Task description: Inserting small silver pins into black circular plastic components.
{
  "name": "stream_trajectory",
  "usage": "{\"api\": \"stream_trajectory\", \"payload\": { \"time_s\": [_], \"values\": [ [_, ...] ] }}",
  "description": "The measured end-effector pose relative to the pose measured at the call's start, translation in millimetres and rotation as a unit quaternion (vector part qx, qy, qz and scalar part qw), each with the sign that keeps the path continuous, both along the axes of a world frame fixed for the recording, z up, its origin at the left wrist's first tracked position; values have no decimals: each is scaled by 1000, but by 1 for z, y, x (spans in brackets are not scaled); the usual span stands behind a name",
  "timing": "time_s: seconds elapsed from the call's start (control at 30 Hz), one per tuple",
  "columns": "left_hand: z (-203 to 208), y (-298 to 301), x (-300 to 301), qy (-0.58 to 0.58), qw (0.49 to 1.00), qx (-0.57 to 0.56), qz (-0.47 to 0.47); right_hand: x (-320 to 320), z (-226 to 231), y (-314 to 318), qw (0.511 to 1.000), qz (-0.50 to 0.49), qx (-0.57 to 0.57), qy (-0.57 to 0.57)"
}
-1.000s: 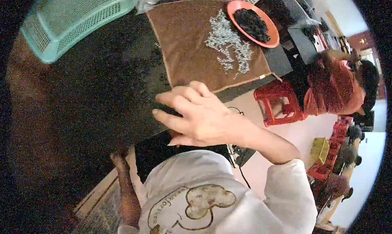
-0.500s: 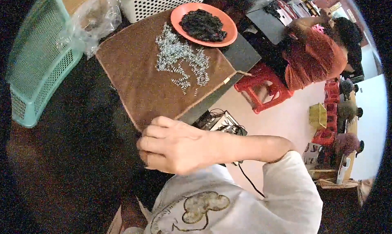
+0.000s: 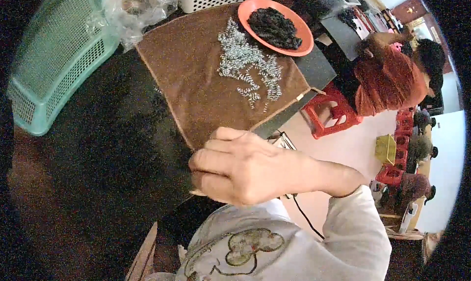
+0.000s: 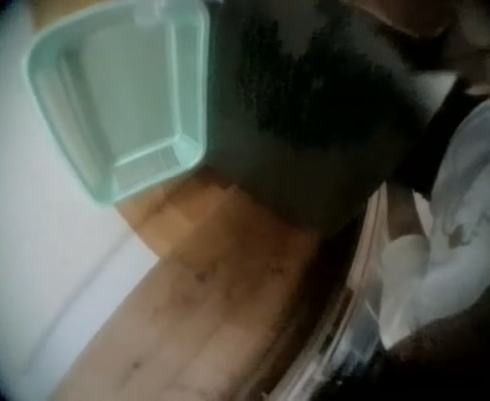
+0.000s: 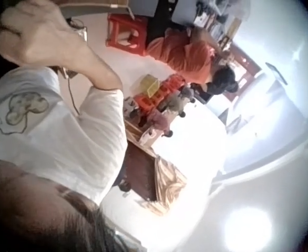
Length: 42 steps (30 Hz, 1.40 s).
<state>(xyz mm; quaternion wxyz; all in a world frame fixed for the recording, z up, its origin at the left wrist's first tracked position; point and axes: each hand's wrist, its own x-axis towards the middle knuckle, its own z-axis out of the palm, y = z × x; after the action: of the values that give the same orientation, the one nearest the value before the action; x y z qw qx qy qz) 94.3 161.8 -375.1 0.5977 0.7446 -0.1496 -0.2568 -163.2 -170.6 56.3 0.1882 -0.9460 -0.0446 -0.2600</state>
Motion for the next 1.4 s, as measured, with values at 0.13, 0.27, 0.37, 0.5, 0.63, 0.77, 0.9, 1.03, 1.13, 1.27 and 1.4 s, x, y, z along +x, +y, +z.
{"api": "stream_trajectory", "payload": {
  "time_s": [0.13, 0.27, 0.37, 0.5, 0.63, 0.77, 0.9, 1.03, 1.13, 1.27, 1.4],
  "values": [
    [2, 29, -5, -20, 999, 26, 12, 21, -4, -14, 1000, -3, 22, 5],
    [3, 44, -13, -36, 998, 48, 14, 45, -5, -50, 995, -45, 42, 82],
    [4, 55, -19, -49, 997, 65, 9, 69, -11, -73, 991, -65, 61, 102],
    [6, 58, -20, -72, 994, 84, 0, 115, -35, -94, 997, -45, -43, 47],
    [8, 69, -25, -91, 990, 107, -10, 158, -44, -97, 992, -50, -109, 27],
    [11, 75, -32, -107, 986, 130, -20, 174, -57, -114, 985, -66, -160, 7],
    [13, 88, -46, -120, 981, 154, -19, 164, -46, -104, 983, -53, -165, 53],
    [17, 101, -57, -134, 975, 177, -20, 147, -42, -86, 987, -29, -138, 81],
    [22, 104, -69, -147, 970, 193, -16, 143, -42, -84, 992, -26, -104, 62],
    [56, 110, -85, -159, 962, 224, -7, 150, -43, -85, 993, -23, -78, 80],
    [230, 51, -114, 81, 992, 101, 6, 148, -43, -93, 990, -13, -116, 79]
  ]
}}
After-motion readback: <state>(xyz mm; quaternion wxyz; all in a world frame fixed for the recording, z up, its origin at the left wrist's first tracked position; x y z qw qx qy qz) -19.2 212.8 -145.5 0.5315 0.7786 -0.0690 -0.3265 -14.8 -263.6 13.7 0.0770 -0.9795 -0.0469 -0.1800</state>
